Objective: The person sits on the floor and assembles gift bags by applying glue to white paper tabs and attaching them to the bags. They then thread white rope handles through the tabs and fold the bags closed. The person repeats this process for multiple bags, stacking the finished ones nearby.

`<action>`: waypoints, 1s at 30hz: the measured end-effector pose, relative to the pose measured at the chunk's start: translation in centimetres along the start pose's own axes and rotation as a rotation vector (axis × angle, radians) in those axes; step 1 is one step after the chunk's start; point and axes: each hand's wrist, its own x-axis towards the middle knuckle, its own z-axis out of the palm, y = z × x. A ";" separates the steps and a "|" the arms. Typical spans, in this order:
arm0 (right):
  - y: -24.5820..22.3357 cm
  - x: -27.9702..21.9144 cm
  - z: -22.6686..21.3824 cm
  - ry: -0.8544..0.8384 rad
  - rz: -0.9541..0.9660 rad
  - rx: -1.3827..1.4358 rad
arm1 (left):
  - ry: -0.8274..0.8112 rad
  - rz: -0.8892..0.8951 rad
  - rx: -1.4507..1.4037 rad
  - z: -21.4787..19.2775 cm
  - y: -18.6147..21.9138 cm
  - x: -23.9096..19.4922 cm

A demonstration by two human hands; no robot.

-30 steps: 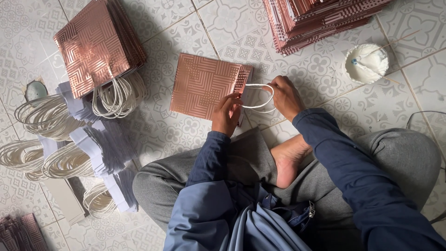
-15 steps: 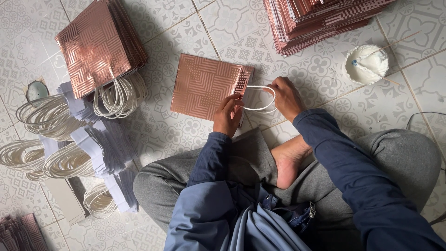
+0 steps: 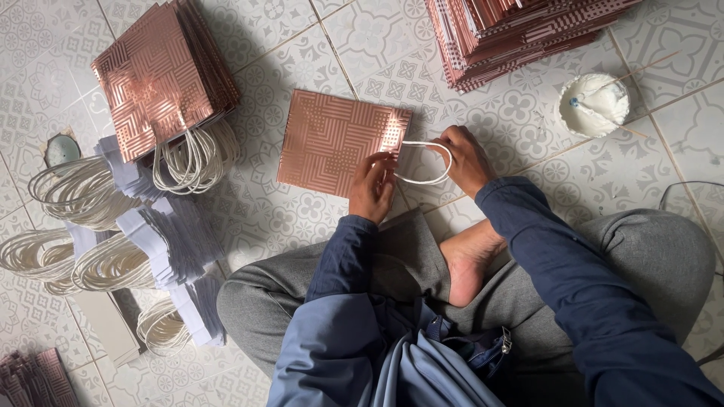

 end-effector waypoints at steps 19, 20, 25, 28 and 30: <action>0.8 0.6 -0.7 -0.006 0.005 0.196 | -0.329 -0.084 0.756 2.8 -2.4 3.0; 0.7 0.9 -1.0 -0.001 0.029 0.225 | -0.354 -0.100 0.763 2.8 -2.3 3.2; 0.1 1.5 -4.1 -0.057 0.078 0.293 | -0.359 -0.096 0.793 3.4 -3.2 3.1; 0.5 1.9 -5.4 -0.089 0.206 0.440 | -0.345 -0.087 0.807 3.3 -3.0 3.1; 0.8 2.7 -6.1 -0.021 0.166 0.285 | -0.342 -0.087 0.791 3.2 -2.6 3.1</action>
